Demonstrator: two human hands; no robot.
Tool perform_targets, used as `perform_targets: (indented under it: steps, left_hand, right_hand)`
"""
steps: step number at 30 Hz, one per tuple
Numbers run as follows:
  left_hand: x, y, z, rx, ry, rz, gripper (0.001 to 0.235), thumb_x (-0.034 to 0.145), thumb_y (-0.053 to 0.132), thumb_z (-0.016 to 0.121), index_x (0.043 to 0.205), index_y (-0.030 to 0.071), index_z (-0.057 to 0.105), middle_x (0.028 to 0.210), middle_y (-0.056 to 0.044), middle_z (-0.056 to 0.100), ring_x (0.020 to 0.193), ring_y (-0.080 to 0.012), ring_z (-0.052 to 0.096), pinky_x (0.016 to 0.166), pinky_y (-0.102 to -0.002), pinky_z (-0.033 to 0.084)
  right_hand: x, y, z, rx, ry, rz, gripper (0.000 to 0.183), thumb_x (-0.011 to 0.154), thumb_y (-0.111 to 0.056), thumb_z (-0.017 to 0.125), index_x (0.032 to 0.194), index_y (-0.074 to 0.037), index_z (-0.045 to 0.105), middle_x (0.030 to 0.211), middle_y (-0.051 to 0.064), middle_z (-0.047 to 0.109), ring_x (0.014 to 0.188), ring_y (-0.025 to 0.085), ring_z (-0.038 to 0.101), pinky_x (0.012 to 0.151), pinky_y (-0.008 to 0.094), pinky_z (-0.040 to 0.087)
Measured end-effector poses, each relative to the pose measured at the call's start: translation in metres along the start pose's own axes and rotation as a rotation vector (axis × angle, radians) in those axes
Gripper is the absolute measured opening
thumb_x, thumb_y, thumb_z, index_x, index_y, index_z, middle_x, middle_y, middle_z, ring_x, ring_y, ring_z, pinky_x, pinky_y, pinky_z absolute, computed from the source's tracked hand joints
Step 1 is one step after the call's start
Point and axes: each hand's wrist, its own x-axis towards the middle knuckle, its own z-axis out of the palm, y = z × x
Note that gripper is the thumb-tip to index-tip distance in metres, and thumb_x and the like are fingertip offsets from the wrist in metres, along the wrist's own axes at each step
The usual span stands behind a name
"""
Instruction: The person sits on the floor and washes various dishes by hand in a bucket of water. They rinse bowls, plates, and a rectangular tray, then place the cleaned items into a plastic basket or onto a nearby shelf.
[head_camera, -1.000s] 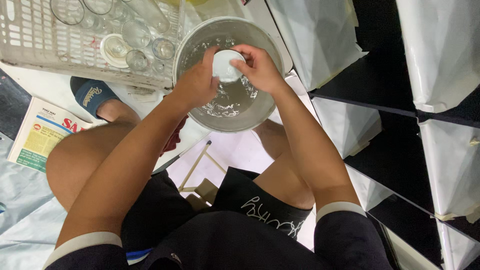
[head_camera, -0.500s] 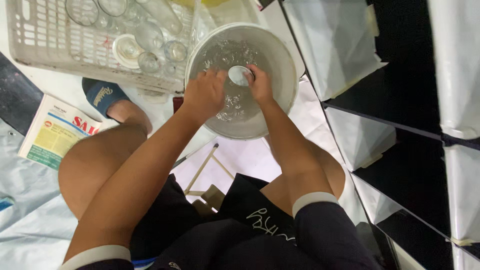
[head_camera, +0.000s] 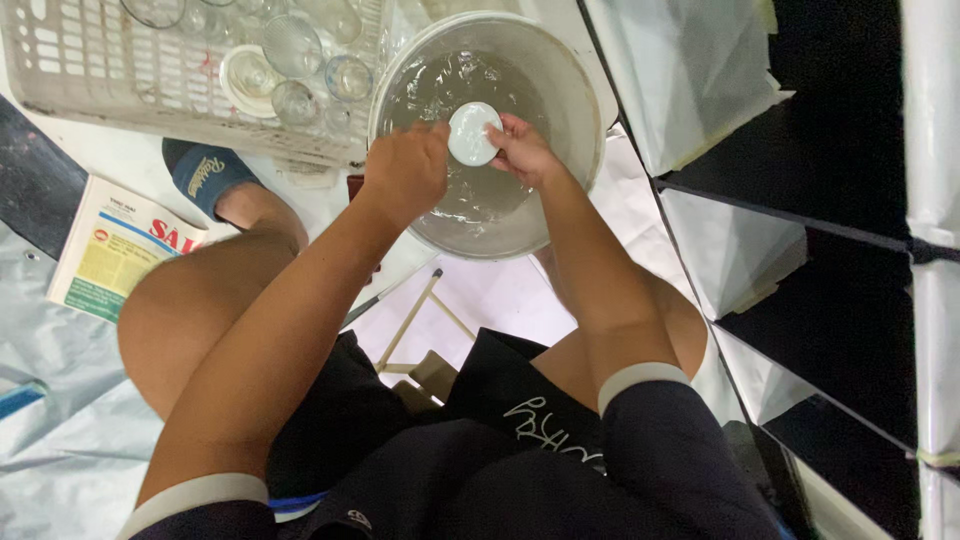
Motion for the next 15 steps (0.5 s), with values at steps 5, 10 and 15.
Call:
perform_targets:
  steps: [5,10,15]
  left_hand:
    - [0.003,0.01,-0.007,-0.134,0.103,0.036,0.057,0.093,0.029,0.06,0.137,-0.002,0.043,0.109,-0.029,0.067,0.087,-0.0482,0.069,0.074,-0.056,0.055]
    - [0.004,0.038,-0.016,-0.277,0.137,0.006,0.065,0.098,0.048,0.068,0.134,0.0,0.043,0.096,-0.028,0.071,0.086,-0.0491,0.07,0.075,-0.057,0.055]
    - [0.005,0.04,-0.025,-0.484,0.3,0.093,0.046,0.106,0.038,0.066,0.129,0.004,0.046,0.098,-0.026,0.074,0.091,-0.0462,0.072,0.075,-0.052,0.057]
  right_hand:
    - [-0.076,-0.067,0.012,-0.072,0.016,-0.146,0.031,0.102,-0.024,0.066,0.13,-0.012,0.061,0.115,-0.001,0.074,0.097,0.01,0.071,0.077,0.028,0.058]
    - [-0.159,-0.101,0.039,0.004,0.036,-0.197,0.032,0.103,-0.026,0.062,0.131,-0.011,0.06,0.113,-0.001,0.073,0.095,0.009,0.07,0.073,0.026,0.057]
    - [-0.178,-0.117,0.075,-0.09,0.085,-0.248,0.029,0.104,-0.024,0.065,0.126,-0.006,0.059,0.109,0.005,0.072,0.088,0.012,0.07,0.068,0.028,0.06]
